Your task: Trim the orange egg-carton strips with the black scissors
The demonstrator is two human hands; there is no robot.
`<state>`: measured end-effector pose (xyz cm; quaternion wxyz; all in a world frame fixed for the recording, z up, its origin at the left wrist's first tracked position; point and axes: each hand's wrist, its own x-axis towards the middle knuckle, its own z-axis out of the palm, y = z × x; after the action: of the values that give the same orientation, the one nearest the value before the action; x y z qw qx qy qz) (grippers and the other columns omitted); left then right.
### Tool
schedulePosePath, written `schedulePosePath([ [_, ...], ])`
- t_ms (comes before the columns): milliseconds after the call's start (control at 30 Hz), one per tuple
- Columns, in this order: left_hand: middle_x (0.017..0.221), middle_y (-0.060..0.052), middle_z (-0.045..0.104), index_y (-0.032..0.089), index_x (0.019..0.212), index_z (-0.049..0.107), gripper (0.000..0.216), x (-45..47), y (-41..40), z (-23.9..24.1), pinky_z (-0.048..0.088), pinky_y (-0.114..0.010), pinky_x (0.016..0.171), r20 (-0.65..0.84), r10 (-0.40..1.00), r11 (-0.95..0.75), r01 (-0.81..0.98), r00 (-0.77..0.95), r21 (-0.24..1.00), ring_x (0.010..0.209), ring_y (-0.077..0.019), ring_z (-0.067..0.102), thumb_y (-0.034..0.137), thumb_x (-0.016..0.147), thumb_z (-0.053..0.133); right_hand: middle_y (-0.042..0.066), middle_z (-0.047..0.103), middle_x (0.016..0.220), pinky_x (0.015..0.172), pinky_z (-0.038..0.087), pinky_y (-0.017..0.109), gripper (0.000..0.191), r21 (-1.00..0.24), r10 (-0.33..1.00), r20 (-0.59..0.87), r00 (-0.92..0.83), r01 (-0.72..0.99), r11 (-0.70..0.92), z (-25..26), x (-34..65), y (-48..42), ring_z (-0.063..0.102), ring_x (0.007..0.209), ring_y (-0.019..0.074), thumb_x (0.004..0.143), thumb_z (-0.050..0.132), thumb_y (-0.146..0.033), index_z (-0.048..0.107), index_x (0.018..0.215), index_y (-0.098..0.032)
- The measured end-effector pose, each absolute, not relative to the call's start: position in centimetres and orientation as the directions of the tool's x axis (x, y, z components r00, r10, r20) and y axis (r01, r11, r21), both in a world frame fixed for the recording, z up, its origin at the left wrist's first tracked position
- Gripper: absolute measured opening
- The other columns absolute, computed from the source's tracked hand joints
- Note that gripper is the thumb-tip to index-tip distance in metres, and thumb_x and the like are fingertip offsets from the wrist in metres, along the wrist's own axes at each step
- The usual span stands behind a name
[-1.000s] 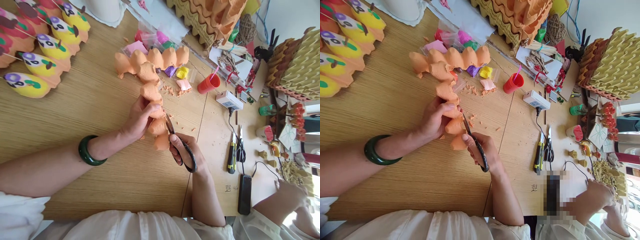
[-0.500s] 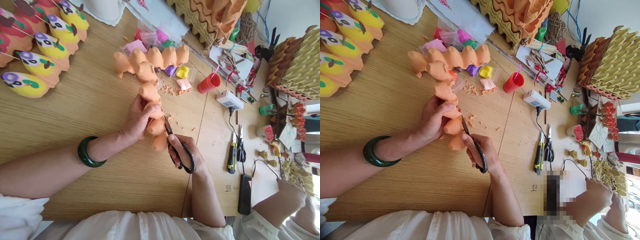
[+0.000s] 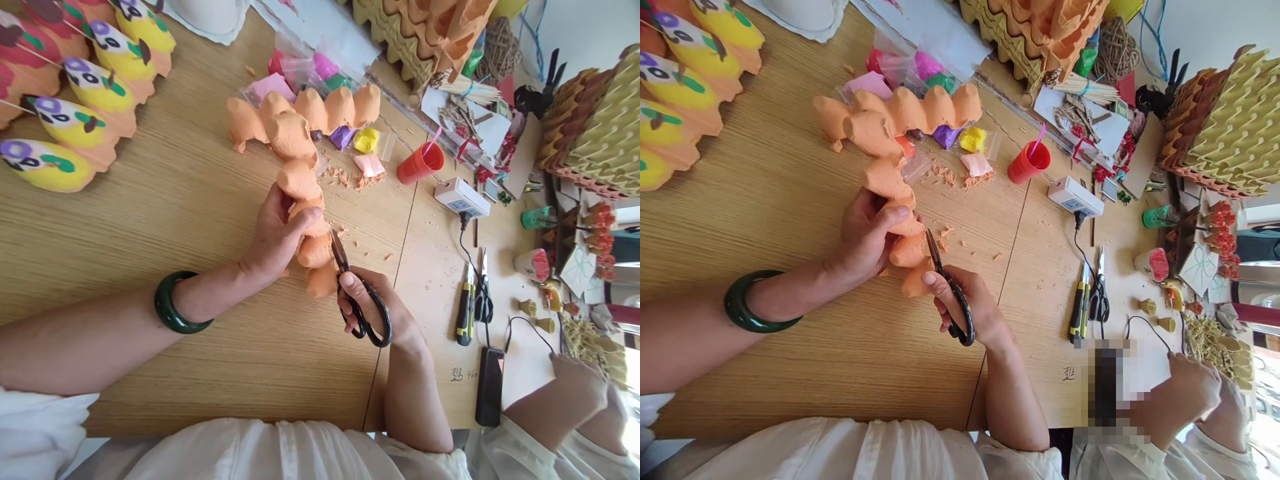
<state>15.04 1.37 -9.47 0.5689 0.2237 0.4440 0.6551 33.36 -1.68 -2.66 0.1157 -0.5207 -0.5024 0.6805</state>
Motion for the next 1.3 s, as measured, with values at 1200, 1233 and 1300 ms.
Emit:
schedulePosePath([
  [1200,0.114,-0.001,0.067,0.032,0.100,0.067,0.034,15.1,0.6,-7.4,0.047,-0.034,0.096,-0.157,0.950,0.035,-0.408,-0.270,0.912,0.123,-0.0279,0.058,0.033,0.074,0.089,-0.010,0.034,0.051,0.032,0.022,0.018,0.061,-0.765,0.731,-0.624,-0.275,0.408,-0.499,-2.2,32.8,-2.1,0.026,0.037,0.0026,0.089,0.063,-0.077,0.062,0.078,-0.016],
  [1233,0.112,-0.001,0.066,0.032,0.102,0.067,0.034,15.1,0.6,-7.6,0.047,-0.034,0.096,-0.153,0.950,0.032,-0.403,-0.272,0.915,0.119,-0.0272,0.059,0.034,0.075,0.088,-0.010,0.034,0.051,0.033,0.021,0.018,0.062,-0.771,0.738,-0.615,-0.279,0.409,-0.488,-2.3,32.9,-2.0,0.026,0.038,0.0024,0.088,0.064,-0.077,0.062,0.078,-0.016],
  [1300,0.109,-0.001,0.065,0.032,0.106,0.068,0.033,15.1,0.8,-8.1,0.047,-0.033,0.094,-0.144,0.954,0.016,-0.435,-0.263,0.900,0.110,-0.0241,0.059,0.034,0.078,0.086,-0.010,0.034,0.052,0.034,0.021,0.018,0.062,-0.779,0.742,-0.607,-0.283,0.395,-0.487,-2.5,33.0,-1.7,0.025,0.039,0.0021,0.086,0.066,-0.077,0.063,0.078,-0.016],
])
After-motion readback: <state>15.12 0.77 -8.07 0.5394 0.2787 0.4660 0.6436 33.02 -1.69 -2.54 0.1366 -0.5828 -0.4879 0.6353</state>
